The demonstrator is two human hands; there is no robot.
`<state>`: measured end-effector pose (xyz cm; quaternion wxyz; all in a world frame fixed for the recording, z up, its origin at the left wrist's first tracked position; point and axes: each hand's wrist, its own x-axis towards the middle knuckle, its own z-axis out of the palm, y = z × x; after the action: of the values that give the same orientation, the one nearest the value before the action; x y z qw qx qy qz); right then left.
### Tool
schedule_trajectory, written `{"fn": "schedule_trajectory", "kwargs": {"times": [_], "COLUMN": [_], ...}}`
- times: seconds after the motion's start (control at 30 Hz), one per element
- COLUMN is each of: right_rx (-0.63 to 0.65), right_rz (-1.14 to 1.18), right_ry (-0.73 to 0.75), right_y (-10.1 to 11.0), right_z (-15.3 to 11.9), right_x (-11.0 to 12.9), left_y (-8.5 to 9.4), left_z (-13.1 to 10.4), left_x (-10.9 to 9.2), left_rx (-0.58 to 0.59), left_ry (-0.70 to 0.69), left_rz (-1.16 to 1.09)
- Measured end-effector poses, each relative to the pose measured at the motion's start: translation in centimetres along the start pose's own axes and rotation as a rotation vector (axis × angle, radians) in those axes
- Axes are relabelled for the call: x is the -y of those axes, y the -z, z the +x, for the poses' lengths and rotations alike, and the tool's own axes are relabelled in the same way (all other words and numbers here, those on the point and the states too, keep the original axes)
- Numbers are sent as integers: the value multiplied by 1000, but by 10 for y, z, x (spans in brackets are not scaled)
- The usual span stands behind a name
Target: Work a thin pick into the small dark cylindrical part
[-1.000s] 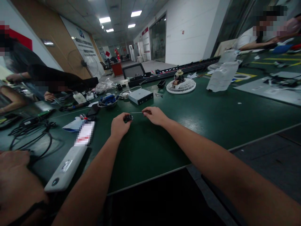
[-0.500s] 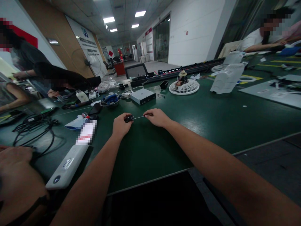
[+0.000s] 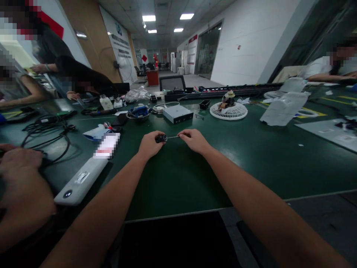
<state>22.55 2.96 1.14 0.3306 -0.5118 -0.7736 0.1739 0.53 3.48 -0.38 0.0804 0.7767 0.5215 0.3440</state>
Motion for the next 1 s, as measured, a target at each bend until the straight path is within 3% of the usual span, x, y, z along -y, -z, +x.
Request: {"fn": "schedule_trajectory", "kwargs": {"times": [0.43, 1.0], "right_rx": [-25, 38], "right_rz": [68, -117], "right_ry": [10, -81], "right_y": [-1, -2], "right_z": [0, 1], "right_x": [-9, -3], "left_y": [-2, 1], "left_z": [1, 0], "left_x": [0, -2], "left_rx": [18, 45], "left_ry": [-37, -63], "left_rz": [26, 75]}}
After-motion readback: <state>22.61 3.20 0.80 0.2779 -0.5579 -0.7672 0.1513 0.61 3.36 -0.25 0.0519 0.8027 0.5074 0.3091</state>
